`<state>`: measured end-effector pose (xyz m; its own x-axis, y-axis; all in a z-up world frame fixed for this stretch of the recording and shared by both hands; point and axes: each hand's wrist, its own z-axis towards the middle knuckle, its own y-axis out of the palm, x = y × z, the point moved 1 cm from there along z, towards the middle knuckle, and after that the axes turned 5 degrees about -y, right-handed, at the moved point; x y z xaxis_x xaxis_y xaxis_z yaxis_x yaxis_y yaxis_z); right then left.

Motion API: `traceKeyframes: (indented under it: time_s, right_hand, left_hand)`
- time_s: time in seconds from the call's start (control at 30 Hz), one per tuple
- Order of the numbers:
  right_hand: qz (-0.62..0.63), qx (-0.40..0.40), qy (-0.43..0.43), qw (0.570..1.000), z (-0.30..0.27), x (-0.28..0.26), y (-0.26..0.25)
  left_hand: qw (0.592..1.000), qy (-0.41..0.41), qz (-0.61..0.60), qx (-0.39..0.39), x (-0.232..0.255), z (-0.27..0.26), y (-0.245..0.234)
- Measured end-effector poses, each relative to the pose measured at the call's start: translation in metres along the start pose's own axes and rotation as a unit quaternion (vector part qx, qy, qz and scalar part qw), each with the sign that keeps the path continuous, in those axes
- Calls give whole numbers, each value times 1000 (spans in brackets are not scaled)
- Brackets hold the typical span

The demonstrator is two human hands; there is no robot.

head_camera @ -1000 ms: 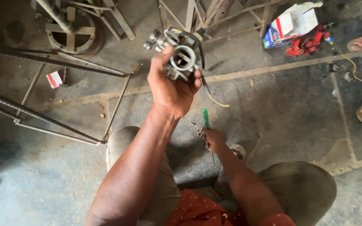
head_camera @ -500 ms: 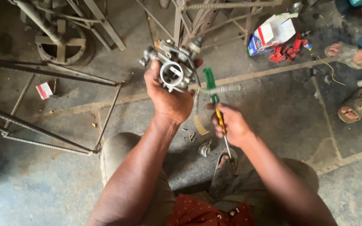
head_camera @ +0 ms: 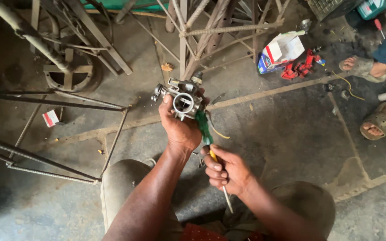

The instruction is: The person sits on the floor and uses a screwdriver to adjust and disassemble a carburetor. They manipulate the tool to loosen screws and remove parts from the carburetor body while holding it in their left hand.

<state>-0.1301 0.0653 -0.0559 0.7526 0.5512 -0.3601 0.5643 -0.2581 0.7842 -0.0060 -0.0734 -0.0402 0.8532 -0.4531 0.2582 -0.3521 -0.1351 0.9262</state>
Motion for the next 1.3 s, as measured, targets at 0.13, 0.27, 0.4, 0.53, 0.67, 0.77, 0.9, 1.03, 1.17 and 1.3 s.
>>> traceKeyframes:
  time_s: [0.13,0.27,0.4,0.53,0.67,0.77,0.9,1.03,1.17,1.3]
  right_hand:
    - [-14,22,-6,1000,-3,5,18]
    - [-80,51,-4,996,-11,13,28]
    - [-134,56,-4,989,-15,12,38]
    - [-184,82,15,979,-19,9,44]
    - [-208,92,15,974,-16,10,49]
    - [-251,94,7,963,-17,8,48]
    - [-317,89,22,944,-34,16,35]
    - [-385,35,-199,900,-42,0,26]
    - [-388,85,-416,818,-38,-35,20]
    - [-336,23,-556,760,-48,-47,33]
  left_hand:
    - [995,84,55,-6,1,4,16]
    - [995,64,60,35,19,2,19]
    - [994,75,64,44,40,-4,25]
    - [992,74,72,67,50,-7,28]
    - [990,73,84,82,61,-1,25]
    - [988,78,97,88,68,1,29]
    - [974,145,146,92,91,4,34]
    - [982,158,35,101,126,1,31]
    - [988,80,8,131,104,-9,19]
    - [984,18,-60,170,75,0,16]
